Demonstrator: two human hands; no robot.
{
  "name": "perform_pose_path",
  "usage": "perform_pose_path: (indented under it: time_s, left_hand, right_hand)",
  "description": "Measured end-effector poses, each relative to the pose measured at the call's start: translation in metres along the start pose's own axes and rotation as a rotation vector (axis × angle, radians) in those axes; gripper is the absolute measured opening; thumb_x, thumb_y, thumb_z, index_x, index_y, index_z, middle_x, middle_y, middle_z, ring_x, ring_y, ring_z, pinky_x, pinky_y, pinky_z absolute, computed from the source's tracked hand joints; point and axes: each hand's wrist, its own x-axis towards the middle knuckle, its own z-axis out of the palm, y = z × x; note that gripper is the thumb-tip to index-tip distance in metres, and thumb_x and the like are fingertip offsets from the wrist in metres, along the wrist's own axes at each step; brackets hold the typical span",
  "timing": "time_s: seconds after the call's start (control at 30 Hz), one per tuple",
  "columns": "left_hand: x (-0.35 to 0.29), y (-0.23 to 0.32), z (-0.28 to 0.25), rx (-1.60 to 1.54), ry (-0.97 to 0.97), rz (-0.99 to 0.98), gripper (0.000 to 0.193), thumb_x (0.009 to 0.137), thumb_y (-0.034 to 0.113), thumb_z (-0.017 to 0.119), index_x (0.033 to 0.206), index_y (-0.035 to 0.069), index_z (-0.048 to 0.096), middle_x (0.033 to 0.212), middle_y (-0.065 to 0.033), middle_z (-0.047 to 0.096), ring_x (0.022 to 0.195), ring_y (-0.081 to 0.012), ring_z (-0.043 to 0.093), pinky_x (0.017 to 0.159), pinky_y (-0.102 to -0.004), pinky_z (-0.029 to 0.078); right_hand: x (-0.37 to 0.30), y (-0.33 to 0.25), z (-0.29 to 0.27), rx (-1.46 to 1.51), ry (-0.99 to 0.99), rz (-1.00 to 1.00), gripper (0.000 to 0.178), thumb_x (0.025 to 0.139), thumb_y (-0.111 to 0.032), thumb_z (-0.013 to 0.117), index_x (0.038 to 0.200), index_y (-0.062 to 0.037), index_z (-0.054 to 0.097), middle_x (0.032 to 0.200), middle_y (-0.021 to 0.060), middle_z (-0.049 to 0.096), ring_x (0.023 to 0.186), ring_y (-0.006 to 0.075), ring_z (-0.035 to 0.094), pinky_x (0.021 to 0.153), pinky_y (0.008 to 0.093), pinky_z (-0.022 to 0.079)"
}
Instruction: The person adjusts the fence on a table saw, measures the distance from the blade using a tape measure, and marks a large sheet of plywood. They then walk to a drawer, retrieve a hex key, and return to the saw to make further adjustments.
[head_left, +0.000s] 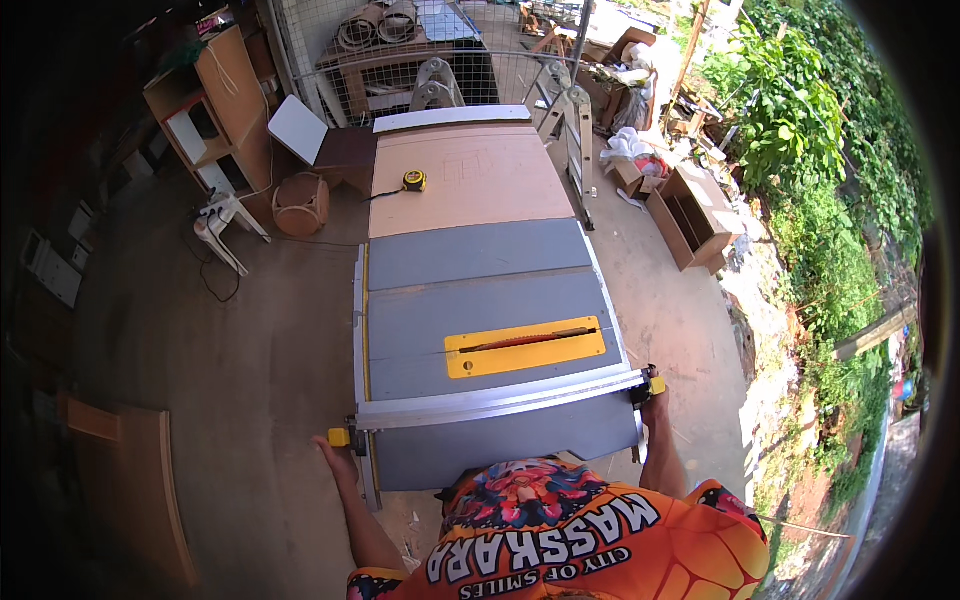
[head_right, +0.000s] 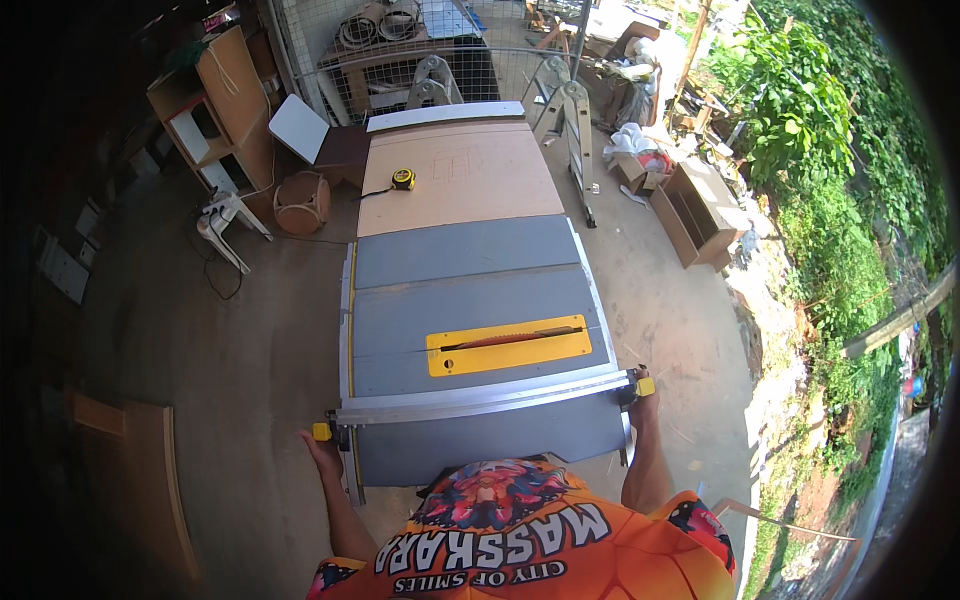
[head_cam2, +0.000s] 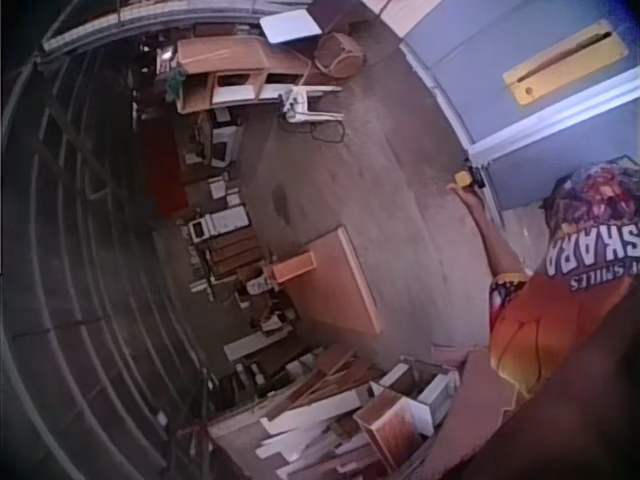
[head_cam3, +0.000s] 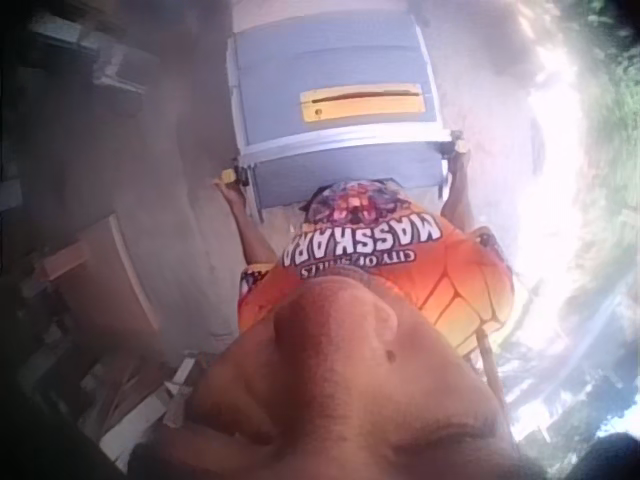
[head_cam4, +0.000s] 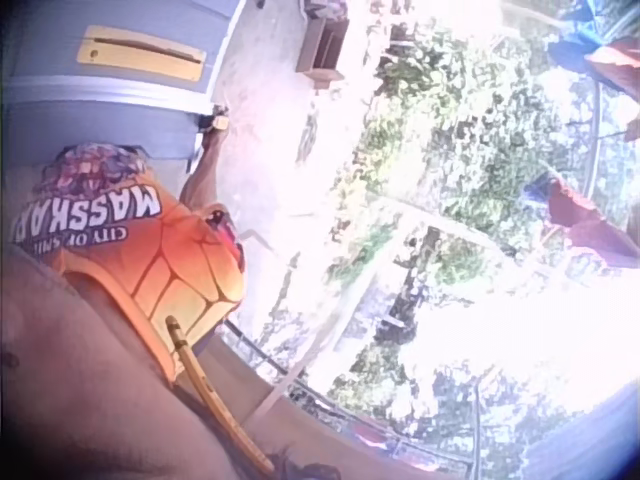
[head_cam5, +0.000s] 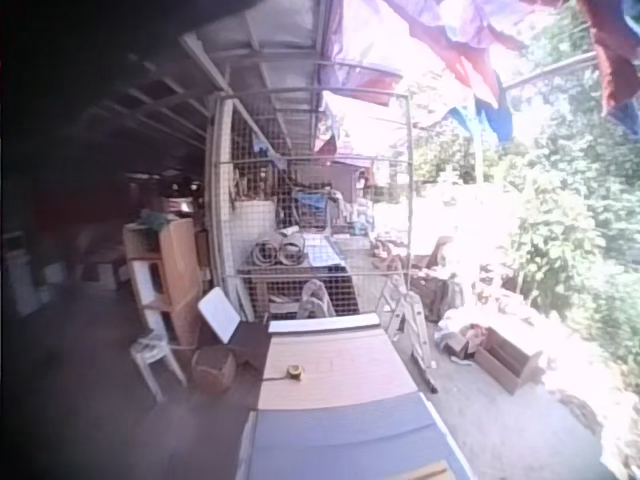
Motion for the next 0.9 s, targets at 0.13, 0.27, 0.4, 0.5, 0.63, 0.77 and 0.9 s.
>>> perform_pose_path:
  time_s: [0.13,0.27,0.4,0.5,0.63,0.77,0.9]
  left_hand:
    - [0.008,0.009,0.011,0.031,-0.088,-0.067,0.081,0.1,0.082,0.029,0.104,0.011,0.066,0.095,0.0006,0.061,0.094,-0.0151,0.054,0.091,-0.0315,0.038]
    - [0.018,0.027,0.016,0.082,-0.159,-0.179,0.08,0.101,0.081,0.026,0.097,0.012,0.065,0.089,0.0032,0.059,0.086,-0.0123,0.053,0.082,-0.0286,0.038]
    - [0.019,0.053,0.008,0.26,-0.309,-0.225,0.073,0.103,0.077,0.031,0.103,0.013,0.066,0.092,0.0027,0.062,0.089,-0.0121,0.057,0.08,-0.0293,0.042]
    - [0.019,0.055,0.008,0.393,-0.181,-0.222,0.067,0.104,0.073,0.039,0.107,0.012,0.067,0.094,0.0022,0.063,0.092,-0.0132,0.058,0.082,-0.0321,0.045]
    - [0.016,0.023,-0.001,0.455,-0.178,-0.077,0.034,0.108,0.039,0.05,0.113,0.009,0.066,0.103,0.0021,0.063,0.092,-0.0114,0.058,0.081,-0.0283,0.046]
    - [0.004,0.001,-0.01,0.243,-0.152,-0.016,0.038,0.092,0.005,0.056,0.129,0.008,0.062,0.117,0.0002,0.064,0.104,-0.0145,0.06,0.094,-0.03,0.045]
    - [0.0,0.0,-0.016,0.122,-0.309,-0.167,0.044,0.091,0.003,0.058,0.135,0.007,0.06,0.117,-0.0006,0.065,0.107,-0.0171,0.061,0.1,-0.0314,0.043]
  right_hand:
    - [0.001,-0.006,-0.002,-0.009,0.009,-0.012,0.032,0.108,-0.039,0.057,0.107,-0.0086,0.066,0.088,0.0029,0.068,0.079,0.0175,0.068,0.072,0.0361,0.057]
    - [0.014,-0.015,-0.008,0.093,-0.093,0.119,0.033,0.108,-0.039,0.054,0.103,-0.0093,0.065,0.085,0.003,0.068,0.076,0.0167,0.067,0.068,0.0348,0.056]
    - [0.018,-0.031,-0.003,0.025,-0.226,0.221,0.036,0.112,-0.037,0.046,0.097,-0.0091,0.063,0.079,0.0021,0.065,0.069,0.0153,0.064,0.066,0.032,0.054]
    - [0.021,-0.043,0.003,-0.091,-0.159,0.278,0.036,0.112,-0.035,0.046,0.092,-0.0091,0.061,0.076,0.0018,0.063,0.066,0.0155,0.062,0.065,0.0326,0.052]
    - [0.029,-0.058,-0.003,-0.134,-0.207,0.328,0.033,0.111,-0.035,0.047,0.091,-0.011,0.061,0.077,0.0015,0.063,0.067,0.0157,0.062,0.064,0.0331,0.051]
    - [0.02,-0.067,0.013,-0.351,-0.178,0.338,0.034,0.11,-0.036,0.046,0.092,-0.0118,0.061,0.078,0.0018,0.063,0.068,0.0168,0.064,0.063,0.0356,0.053]
    - [0.014,-0.087,0.013,-0.496,-0.119,0.376,0.037,0.11,-0.036,0.044,0.097,-0.0076,0.063,0.083,0.0043,0.066,0.07,0.0173,0.065,0.061,0.0374,0.053]
